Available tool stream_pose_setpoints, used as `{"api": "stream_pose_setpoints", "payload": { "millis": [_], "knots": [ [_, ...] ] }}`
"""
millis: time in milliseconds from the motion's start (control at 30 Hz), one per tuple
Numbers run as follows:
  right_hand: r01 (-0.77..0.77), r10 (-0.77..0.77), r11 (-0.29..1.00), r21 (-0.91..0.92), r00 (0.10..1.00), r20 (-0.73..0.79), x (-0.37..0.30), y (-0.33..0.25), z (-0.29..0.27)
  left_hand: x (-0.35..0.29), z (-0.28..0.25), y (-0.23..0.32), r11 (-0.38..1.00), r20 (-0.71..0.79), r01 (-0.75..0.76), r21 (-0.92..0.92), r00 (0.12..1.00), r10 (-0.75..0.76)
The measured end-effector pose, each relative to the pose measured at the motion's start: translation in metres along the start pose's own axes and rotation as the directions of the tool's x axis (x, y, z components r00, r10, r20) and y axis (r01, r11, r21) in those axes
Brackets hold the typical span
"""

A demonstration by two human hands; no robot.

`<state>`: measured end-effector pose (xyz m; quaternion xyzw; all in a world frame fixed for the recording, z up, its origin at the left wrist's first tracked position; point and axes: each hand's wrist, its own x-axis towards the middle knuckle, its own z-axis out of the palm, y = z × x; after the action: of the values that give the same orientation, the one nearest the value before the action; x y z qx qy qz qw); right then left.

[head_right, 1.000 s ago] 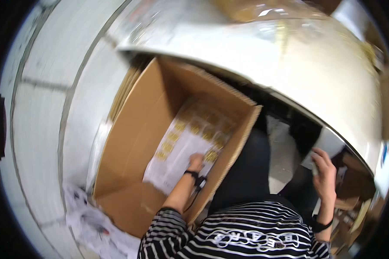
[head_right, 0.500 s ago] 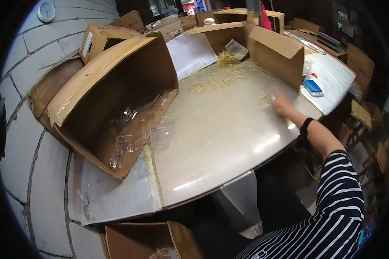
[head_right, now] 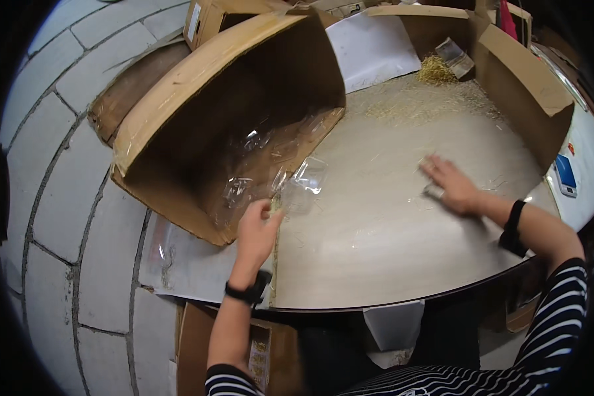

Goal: The person scoops small yellow items from a table into a clear plastic container using a small scoop and places the container into a cardboard box. The person repeats this process multiple times, handling the items and containers one at a time.

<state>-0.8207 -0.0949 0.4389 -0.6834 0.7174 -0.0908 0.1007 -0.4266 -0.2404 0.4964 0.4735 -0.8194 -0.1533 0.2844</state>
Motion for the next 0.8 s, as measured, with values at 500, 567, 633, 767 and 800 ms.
{"api": "stream_pose_setpoints", "payload": {
  "millis": [500,567,633,767,800],
  "knots": [
    [0.087,-0.064,0.994,0.070,0.955,-0.290,-0.058,-0.079,0.069,-0.037,0.040,0.052,0.502,0.071,0.095,-0.859,0.995,-0.067],
    [0.086,-0.042,0.988,0.128,0.949,-0.313,-0.054,-0.091,0.076,-0.086,0.019,0.068,0.095,0.239,0.248,-0.964,0.967,-0.093],
    [0.051,-0.021,0.996,0.076,0.938,-0.347,-0.045,-0.102,0.086,-0.134,0.026,0.067,-0.215,0.227,0.224,-0.950,0.974,0.013],
    [-0.075,0.088,0.996,0.049,0.929,-0.360,-0.052,-0.111,0.083,-0.216,0.060,0.058,-0.503,0.562,0.505,-0.702,0.826,0.046],
    [-0.075,0.087,0.996,0.048,0.928,-0.363,-0.054,-0.114,0.083,-0.228,0.061,0.057,-0.546,0.590,0.587,-0.598,0.783,0.196]
  ]
}}
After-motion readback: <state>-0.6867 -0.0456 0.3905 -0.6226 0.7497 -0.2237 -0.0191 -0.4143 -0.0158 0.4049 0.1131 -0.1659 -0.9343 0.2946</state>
